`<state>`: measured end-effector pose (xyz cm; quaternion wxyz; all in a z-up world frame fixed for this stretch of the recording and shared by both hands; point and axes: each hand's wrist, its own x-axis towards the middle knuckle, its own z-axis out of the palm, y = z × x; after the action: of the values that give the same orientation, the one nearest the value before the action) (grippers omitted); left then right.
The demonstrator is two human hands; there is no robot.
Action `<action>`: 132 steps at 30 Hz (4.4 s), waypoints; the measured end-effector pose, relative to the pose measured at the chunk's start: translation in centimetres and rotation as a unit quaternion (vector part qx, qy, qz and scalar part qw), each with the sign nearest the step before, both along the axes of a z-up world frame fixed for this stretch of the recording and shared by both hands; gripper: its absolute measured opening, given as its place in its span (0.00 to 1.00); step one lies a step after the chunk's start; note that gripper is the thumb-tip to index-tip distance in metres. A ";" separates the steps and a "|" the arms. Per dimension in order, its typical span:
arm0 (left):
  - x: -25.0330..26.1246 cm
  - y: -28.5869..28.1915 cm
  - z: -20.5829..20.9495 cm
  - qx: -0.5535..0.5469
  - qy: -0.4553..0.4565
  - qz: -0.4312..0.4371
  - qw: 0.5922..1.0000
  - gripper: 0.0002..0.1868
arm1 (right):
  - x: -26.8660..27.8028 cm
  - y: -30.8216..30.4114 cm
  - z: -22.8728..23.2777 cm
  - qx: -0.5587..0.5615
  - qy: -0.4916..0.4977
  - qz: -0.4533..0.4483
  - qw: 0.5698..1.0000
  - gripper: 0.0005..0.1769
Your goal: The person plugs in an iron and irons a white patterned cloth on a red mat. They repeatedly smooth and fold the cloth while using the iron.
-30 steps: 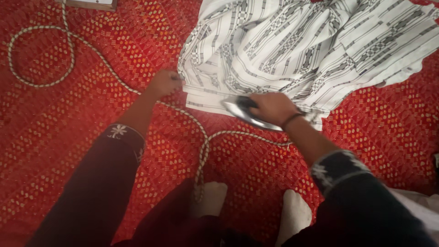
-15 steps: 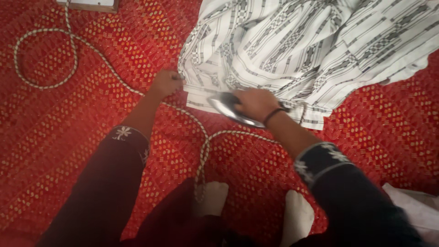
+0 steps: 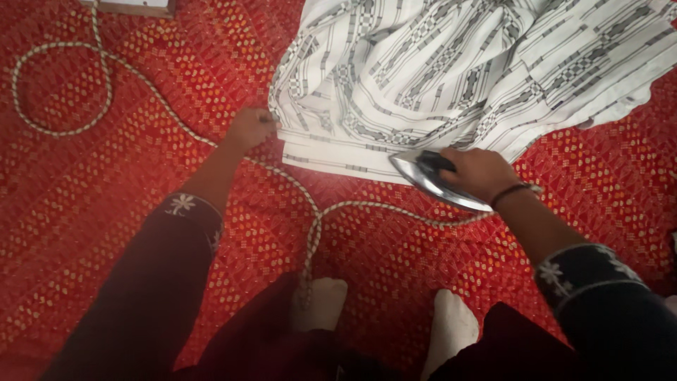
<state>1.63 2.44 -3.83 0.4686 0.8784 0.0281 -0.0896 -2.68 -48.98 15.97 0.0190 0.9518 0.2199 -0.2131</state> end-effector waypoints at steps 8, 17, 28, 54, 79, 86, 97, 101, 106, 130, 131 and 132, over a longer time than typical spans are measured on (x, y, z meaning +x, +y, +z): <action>0.0 -0.4 2.3 -0.048 0.109 0.030 0.992 0.12 | 0.8 13.3 0.0 0.058 0.051 0.041 0.996 0.19; -0.1 -0.1 1.8 -0.003 0.054 0.017 0.998 0.13 | 1.3 15.9 -0.1 0.096 0.046 0.031 0.994 0.18; -0.1 -1.5 2.0 0.084 0.045 0.047 0.994 0.14 | -0.2 -3.8 -1.1 -0.001 -0.010 -0.078 0.997 0.22; -8.7 -3.9 9.1 0.140 -0.149 -0.122 0.971 0.12 | 1.7 16.5 -0.5 0.084 -0.001 0.049 0.995 0.17; -0.6 -2.6 4.4 0.108 -0.040 -0.019 0.993 0.21 | 0.1 24.2 -1.4 0.170 -0.029 0.031 0.984 0.18; 1.3 -2.4 -0.5 0.016 -0.045 0.062 0.997 0.21 | -1.6 20.0 -0.2 0.087 0.008 0.022 0.996 0.18; 0.5 -0.4 1.0 -0.099 0.047 0.041 0.993 0.14 | 0.1 25.9 -1.2 0.182 -0.055 -0.027 0.981 0.19; 0.3 -0.4 0.4 -0.100 0.040 0.058 0.992 0.13 | 0.1 24.9 -1.5 0.169 -0.037 -0.024 0.985 0.18; 0.2 -0.7 0.5 -0.142 0.041 0.084 0.985 0.10 | 0.1 20.3 -0.6 0.111 -0.042 -0.012 0.993 0.19; -6.7 -13.1 10.3 0.198 -0.115 -0.187 0.955 0.32 | -1.8 13.2 -1.2 0.058 -0.011 -0.132 0.990 0.21; -7.0 -13.3 10.3 0.259 -0.134 -0.243 0.925 0.38 | -1.7 11.9 -1.4 0.052 -0.030 -0.135 0.989 0.21; -7.2 -13.4 10.2 0.277 -0.128 -0.242 0.921 0.38 | -1.8 10.5 -1.6 0.047 -0.049 -0.137 0.988 0.20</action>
<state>-5.56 -10.95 6.35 0.1703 0.9572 -0.2214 -0.0760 -4.48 -38.43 14.38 -0.0448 0.9821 0.0958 -0.1559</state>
